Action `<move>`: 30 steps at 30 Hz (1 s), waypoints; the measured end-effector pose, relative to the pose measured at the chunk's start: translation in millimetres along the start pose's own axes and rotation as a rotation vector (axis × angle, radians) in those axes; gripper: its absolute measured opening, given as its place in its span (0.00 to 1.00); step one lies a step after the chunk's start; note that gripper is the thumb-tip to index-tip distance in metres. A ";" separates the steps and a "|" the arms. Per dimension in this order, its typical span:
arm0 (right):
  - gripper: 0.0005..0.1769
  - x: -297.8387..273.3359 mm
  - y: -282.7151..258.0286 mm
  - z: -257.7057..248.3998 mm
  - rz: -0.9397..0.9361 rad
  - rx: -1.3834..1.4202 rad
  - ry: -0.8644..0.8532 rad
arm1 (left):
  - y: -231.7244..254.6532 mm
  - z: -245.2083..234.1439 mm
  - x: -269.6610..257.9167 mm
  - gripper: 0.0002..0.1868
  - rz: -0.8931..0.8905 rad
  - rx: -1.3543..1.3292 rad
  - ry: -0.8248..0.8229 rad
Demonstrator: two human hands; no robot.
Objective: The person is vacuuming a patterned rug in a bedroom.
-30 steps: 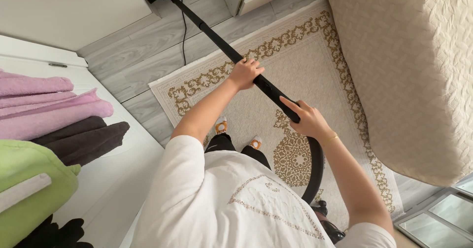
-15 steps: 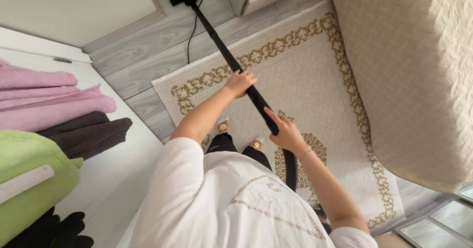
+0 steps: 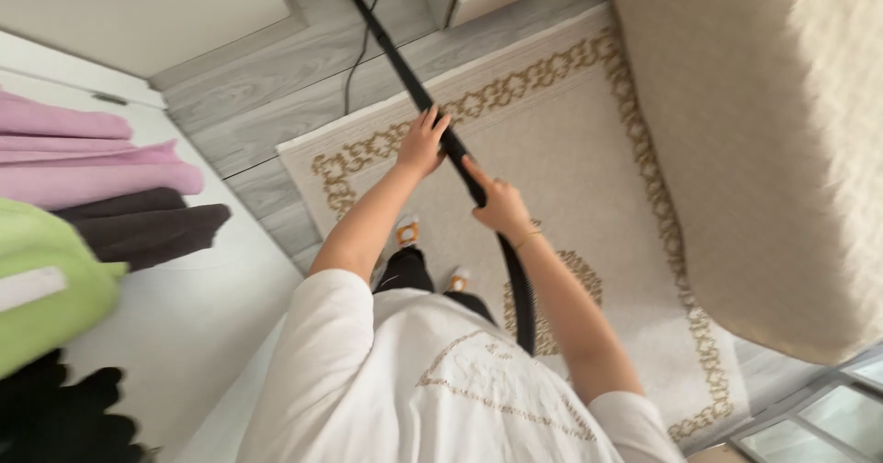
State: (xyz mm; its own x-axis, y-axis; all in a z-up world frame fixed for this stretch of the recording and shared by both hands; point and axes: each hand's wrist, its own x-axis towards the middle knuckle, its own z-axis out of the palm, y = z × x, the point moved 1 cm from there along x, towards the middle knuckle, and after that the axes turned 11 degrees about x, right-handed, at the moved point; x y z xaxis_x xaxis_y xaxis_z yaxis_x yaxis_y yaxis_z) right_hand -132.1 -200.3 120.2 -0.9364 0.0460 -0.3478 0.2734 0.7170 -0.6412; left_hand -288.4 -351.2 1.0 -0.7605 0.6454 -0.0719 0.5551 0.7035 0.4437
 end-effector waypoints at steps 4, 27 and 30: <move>0.62 -36.2 19.7 33.7 0.054 -0.021 -0.001 | 26.7 63.2 -27.8 0.36 -0.151 0.026 -0.072; 0.60 -278.9 63.5 21.0 0.152 0.114 0.029 | 201.9 149.5 -174.5 0.21 0.129 0.018 0.007; 0.62 -196.1 53.2 38.6 0.100 -0.126 -0.022 | 135.8 116.8 -129.3 0.28 0.028 0.107 -0.167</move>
State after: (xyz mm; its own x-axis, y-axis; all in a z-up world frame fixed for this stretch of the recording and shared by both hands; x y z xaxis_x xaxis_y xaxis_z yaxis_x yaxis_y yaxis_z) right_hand 74.6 -198.1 127.9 -0.9007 0.1070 -0.4211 0.3336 0.7912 -0.5125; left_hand -75.3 -304.4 -33.9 -0.6828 0.6990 -0.2124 0.6144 0.7067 0.3508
